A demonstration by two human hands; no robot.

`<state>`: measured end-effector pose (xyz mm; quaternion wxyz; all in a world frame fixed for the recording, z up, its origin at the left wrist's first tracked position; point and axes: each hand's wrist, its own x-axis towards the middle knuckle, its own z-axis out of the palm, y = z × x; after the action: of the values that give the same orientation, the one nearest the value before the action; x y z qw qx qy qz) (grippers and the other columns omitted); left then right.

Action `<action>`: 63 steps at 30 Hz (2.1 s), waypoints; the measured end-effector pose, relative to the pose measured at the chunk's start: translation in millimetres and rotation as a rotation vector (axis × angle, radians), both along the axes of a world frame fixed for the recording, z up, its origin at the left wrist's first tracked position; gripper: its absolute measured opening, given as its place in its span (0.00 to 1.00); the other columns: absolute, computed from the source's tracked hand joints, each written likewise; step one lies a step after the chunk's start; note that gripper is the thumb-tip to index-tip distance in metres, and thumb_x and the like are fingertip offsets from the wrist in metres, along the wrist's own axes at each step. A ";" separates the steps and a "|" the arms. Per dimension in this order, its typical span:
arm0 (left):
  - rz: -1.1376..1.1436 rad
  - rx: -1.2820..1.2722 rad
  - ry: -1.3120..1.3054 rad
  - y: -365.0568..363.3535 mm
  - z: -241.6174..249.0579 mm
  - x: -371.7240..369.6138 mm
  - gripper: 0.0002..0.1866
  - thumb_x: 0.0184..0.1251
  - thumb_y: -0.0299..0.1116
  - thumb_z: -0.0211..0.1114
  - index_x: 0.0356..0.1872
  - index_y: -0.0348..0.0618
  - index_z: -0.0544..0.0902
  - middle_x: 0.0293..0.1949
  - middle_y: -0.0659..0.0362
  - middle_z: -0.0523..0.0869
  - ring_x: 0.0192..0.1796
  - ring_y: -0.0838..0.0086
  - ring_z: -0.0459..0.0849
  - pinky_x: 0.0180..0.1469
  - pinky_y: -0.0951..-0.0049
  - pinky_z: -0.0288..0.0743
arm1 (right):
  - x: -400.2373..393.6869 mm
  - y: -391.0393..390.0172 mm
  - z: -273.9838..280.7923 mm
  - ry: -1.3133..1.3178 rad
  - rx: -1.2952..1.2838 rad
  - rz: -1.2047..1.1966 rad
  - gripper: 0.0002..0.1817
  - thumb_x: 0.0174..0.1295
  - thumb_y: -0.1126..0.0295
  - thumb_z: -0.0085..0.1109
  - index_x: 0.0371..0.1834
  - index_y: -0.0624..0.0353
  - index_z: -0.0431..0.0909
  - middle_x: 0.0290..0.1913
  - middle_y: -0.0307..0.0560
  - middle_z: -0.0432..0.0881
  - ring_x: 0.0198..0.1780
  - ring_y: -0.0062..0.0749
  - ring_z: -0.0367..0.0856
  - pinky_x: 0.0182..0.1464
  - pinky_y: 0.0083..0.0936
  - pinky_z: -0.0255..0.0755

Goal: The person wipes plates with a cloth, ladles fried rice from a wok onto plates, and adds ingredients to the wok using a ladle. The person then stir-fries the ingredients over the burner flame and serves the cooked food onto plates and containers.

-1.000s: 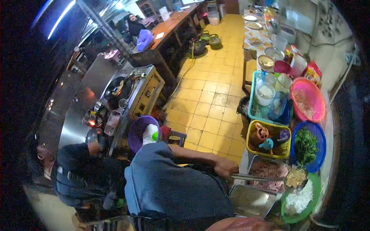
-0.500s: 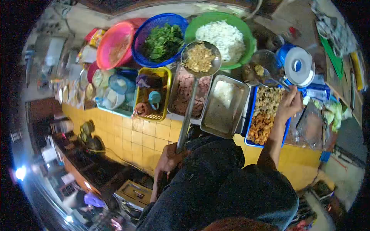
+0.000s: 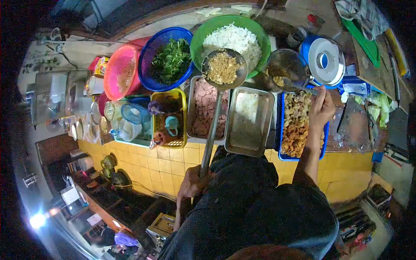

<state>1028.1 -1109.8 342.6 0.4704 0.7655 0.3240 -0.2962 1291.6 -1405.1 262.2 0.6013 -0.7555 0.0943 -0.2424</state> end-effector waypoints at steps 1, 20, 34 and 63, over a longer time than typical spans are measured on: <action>0.018 -0.024 -0.025 0.0 -0.3 -0.1 0.15 0.55 0.41 0.67 0.27 0.39 0.76 0.16 0.62 0.74 0.18 0.78 0.71 0.22 0.74 0.64 | 0.2 -0.3 2.1 0.020 -0.037 -0.018 0.16 0.67 0.62 0.50 0.27 0.62 0.78 0.19 0.31 0.70 0.20 0.10 0.62 0.22 0.12 0.58; -0.047 -0.094 -0.109 0.0 -3.8 1.8 0.15 0.57 0.43 0.66 0.26 0.41 0.75 0.15 0.63 0.73 0.19 0.78 0.69 0.23 0.73 0.63 | -0.2 -2.9 13.4 -0.037 -0.216 -0.032 0.16 0.68 0.65 0.49 0.27 0.62 0.79 0.16 0.28 0.63 0.20 0.09 0.57 0.20 0.13 0.48; -0.021 -0.116 -0.050 -8.9 4.8 8.8 0.17 0.56 0.44 0.65 0.26 0.39 0.76 0.14 0.61 0.74 0.18 0.77 0.72 0.23 0.72 0.64 | 0.0 -2.2 10.0 0.027 0.012 0.041 0.17 0.67 0.63 0.49 0.30 0.65 0.80 0.18 0.36 0.75 0.20 0.13 0.69 0.24 0.15 0.67; -0.029 -0.070 0.004 -15.9 19.7 11.3 0.16 0.58 0.41 0.63 0.22 0.39 0.74 0.13 0.61 0.73 0.17 0.78 0.71 0.21 0.73 0.63 | 18.2 32.1 27.7 -0.266 -0.916 0.236 0.10 0.61 0.65 0.56 0.35 0.61 0.81 0.28 0.58 0.80 0.26 0.49 0.79 0.28 0.37 0.72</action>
<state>1039.4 -1125.8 362.3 0.4920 0.7525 0.3031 -0.3158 1309.8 -1373.0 290.0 0.2373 -0.9103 -0.1859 -0.2835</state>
